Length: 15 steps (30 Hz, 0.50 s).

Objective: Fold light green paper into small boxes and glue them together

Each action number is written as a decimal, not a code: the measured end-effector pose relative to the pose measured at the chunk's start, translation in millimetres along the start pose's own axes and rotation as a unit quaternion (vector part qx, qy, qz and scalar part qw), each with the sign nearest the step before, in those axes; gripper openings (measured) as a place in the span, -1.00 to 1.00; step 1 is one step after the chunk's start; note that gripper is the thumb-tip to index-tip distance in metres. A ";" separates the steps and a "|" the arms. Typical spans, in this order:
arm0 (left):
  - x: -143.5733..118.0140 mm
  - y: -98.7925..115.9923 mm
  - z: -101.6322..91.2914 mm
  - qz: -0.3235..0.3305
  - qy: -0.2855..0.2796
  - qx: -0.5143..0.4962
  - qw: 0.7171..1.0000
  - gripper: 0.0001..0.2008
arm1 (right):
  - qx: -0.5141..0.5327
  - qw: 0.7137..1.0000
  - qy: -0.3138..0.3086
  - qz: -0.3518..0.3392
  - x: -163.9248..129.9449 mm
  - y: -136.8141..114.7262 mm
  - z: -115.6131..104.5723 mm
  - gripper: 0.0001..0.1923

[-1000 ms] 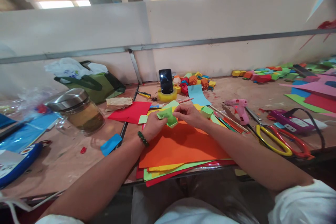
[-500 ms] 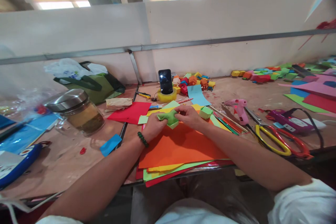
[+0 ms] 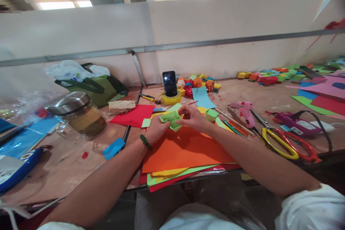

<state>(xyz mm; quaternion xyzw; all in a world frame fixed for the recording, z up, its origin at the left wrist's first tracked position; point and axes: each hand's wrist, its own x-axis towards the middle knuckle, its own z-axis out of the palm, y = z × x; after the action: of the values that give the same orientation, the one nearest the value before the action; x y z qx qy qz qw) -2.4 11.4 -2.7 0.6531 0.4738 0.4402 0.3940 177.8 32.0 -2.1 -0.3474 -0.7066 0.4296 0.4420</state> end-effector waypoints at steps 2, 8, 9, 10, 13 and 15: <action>-0.1 0.3 0.3 -0.007 0.005 -0.002 1.000 -0.86 | 0.004 1.000 -0.009 -0.001 1.3 3.3 0.2 -0.78; 0.2 3.0 1.0 -0.035 0.009 -0.007 0.999 -0.83 | 0.032 0.999 -0.001 0.028 0.3 3.1 0.2 -0.84; 0.3 3.9 1.1 -0.043 0.009 -0.010 0.999 -0.82 | 0.043 0.999 -0.011 0.026 -0.4 1.4 -0.6 -0.84; 0.3 4.8 1.2 -0.051 0.010 -0.015 0.999 -0.82 | 0.050 0.998 -0.025 0.020 -1.1 -0.5 -1.8 -0.84; 0.4 7.0 1.2 -0.069 0.018 -0.032 0.997 -0.81 | 0.032 0.995 -0.089 -0.012 -2.1 -4.5 -8.4 -0.79; 0.4 7.3 0.8 -0.071 0.016 -0.039 0.997 -0.81 | 0.010 0.991 -0.133 -0.025 -1.2 -4.6 -13.6 -0.76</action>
<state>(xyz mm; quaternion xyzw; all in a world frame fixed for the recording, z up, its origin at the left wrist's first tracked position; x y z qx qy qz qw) 0.5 10.0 3.9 0.5947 0.5076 0.4395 0.4422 190.3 33.2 5.0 -0.2646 -0.7633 0.4682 0.3579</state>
